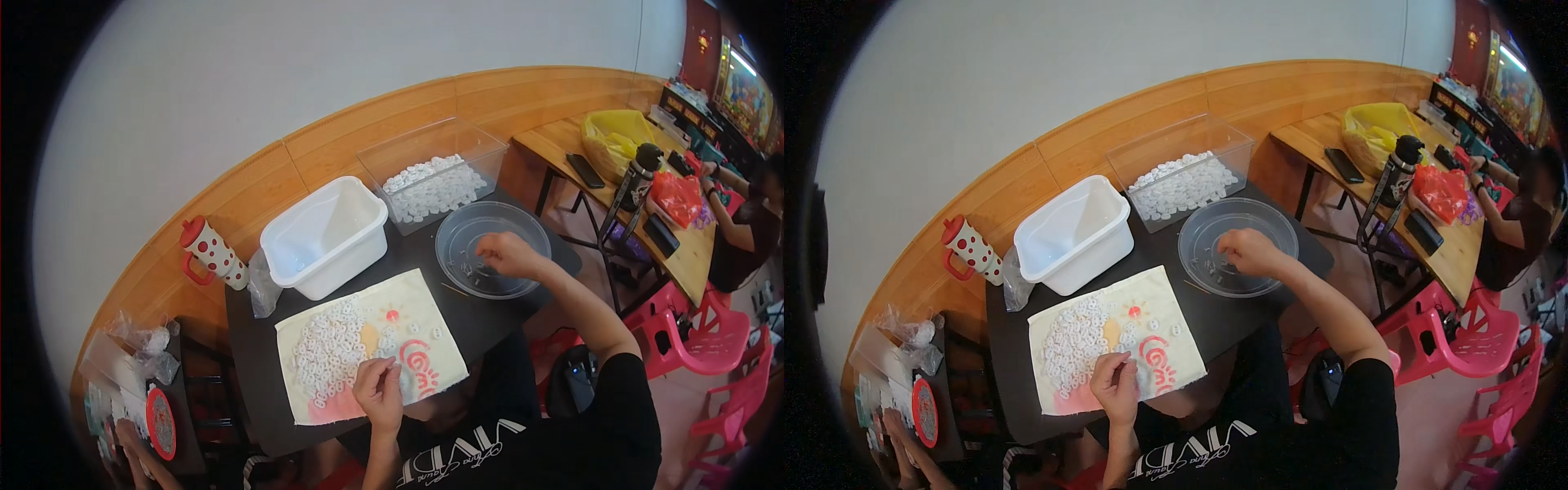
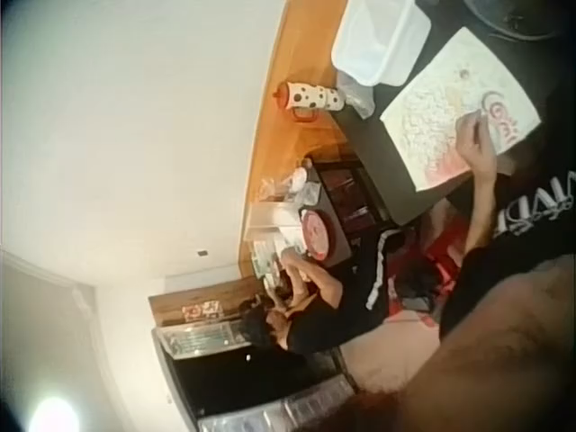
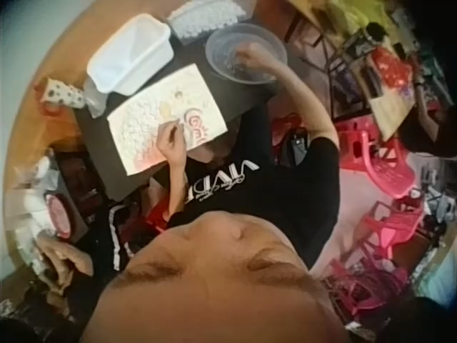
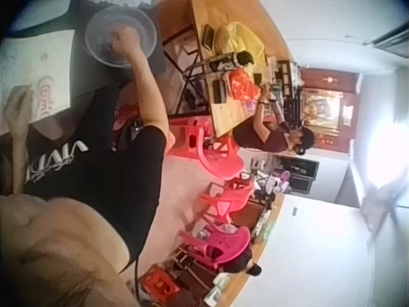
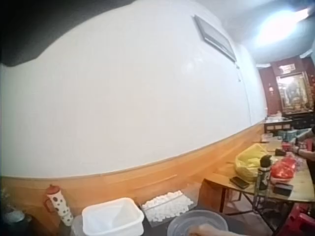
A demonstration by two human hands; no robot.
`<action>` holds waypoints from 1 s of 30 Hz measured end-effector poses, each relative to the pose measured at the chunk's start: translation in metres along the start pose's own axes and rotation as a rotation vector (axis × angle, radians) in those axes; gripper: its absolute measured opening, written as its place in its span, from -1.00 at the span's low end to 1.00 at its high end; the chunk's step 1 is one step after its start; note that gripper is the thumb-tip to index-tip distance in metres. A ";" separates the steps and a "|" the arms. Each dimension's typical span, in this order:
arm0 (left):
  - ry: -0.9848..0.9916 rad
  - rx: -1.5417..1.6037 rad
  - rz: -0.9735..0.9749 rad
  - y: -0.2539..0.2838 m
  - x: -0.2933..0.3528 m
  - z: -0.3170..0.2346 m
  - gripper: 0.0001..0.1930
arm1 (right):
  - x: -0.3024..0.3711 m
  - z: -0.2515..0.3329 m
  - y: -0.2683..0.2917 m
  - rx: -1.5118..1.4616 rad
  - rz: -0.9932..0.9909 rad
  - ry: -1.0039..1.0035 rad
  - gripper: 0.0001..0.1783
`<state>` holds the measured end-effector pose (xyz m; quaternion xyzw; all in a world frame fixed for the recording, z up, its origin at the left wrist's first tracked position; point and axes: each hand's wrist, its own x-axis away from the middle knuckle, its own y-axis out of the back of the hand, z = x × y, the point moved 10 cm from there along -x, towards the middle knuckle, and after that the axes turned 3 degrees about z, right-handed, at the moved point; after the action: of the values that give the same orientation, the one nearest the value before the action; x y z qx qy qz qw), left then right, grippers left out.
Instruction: Assembling small white plastic components by fitting one piece inside another at a workstation.
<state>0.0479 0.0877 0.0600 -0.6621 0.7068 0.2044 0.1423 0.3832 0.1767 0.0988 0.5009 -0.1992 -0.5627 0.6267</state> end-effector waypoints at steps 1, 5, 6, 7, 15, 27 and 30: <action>-0.004 -0.005 0.000 0.000 0.000 -0.001 -0.85 | -0.001 0.003 -0.004 0.000 0.003 0.004 -0.80; 0.007 -0.020 0.017 -0.001 0.003 0.001 -0.85 | -0.005 0.017 -0.029 0.332 0.109 0.073 -0.73; 0.004 -0.020 0.016 -0.001 0.003 0.000 -0.85 | -0.005 0.019 -0.037 0.449 0.167 0.097 -0.71; 0.003 -0.029 0.018 -0.001 0.003 -0.001 -0.86 | -0.005 0.019 -0.037 0.451 0.165 0.101 -0.71; 0.004 -0.023 0.015 -0.003 0.001 -0.004 -0.86 | 0.007 -0.040 -0.002 -0.408 -0.002 -0.299 -0.78; -0.008 -0.066 0.000 0.004 0.004 0.000 -0.83 | 0.000 -0.004 -0.005 -0.829 -0.004 -0.367 -0.95; 0.046 -0.077 0.003 0.003 0.002 0.000 -0.81 | -0.005 0.052 -0.013 -0.962 -0.017 -0.223 -0.98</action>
<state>0.0450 0.0861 0.0590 -0.6705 0.7026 0.2163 0.1002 0.3332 0.1617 0.1112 0.0931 0.0216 -0.6461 0.7572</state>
